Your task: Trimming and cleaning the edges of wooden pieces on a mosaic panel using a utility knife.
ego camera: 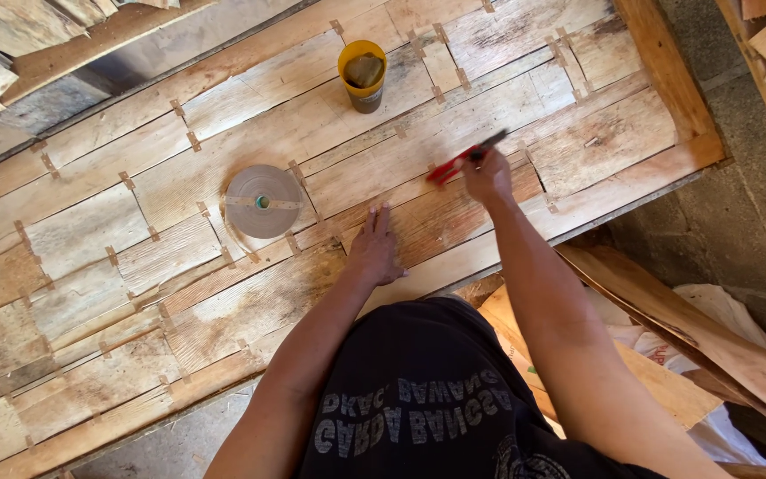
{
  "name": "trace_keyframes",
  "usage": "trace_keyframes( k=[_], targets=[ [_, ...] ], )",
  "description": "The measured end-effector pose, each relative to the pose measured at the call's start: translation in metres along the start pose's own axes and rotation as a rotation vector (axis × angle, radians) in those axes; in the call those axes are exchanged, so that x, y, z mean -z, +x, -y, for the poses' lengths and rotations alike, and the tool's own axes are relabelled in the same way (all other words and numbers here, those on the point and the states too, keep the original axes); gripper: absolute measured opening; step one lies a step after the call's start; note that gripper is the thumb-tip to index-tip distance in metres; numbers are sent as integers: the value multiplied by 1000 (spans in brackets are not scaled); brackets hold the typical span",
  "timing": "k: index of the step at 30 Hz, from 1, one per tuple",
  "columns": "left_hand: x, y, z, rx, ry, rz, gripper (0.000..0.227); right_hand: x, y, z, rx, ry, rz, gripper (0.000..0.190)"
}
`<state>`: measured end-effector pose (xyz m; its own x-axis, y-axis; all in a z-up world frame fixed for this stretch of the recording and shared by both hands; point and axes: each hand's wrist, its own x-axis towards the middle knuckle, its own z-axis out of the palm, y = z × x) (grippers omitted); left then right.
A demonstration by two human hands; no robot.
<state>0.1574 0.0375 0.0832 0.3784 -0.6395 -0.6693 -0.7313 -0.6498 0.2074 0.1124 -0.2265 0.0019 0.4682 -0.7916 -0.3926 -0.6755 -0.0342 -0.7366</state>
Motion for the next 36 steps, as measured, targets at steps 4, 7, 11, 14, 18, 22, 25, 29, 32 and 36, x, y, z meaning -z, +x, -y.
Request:
trace_keyframes(
  k=[4, 7, 11, 14, 18, 22, 25, 29, 32, 36],
  targets=[
    [-7, 7, 2, -3, 19, 15, 76, 1, -4, -16, 151, -119, 144, 30],
    [-15, 8, 4, -7, 40, -1, 76, 0, -7, -25, 257, 158, -58, 30],
    [-21, 12, 3, -25, 71, -40, 76, 7, -12, -25, 207, -17, 50, 30],
    [-22, 14, 3, -30, 79, -56, 76, 9, -15, -27, 161, -22, 27, 30],
    [-21, 10, 1, -28, 64, -64, 74, 12, -16, -39, 172, 78, -56, 29],
    [-19, 12, 1, -26, 69, -57, 74, 29, 5, -45, 288, -207, 71, 30],
    [-19, 13, 1, -24, 72, -48, 76, 56, 37, -52, 267, 80, -241, 18],
    [-15, 9, 0, -22, 68, -17, 73, 80, 44, -45, 189, 184, -282, 20],
    [-15, 9, -2, -20, 60, -14, 71, 79, 38, -39, 181, 132, -175, 22],
    [-13, 11, -3, -8, 67, -11, 73, 60, 51, -56, 198, 82, -151, 22]
  ],
)
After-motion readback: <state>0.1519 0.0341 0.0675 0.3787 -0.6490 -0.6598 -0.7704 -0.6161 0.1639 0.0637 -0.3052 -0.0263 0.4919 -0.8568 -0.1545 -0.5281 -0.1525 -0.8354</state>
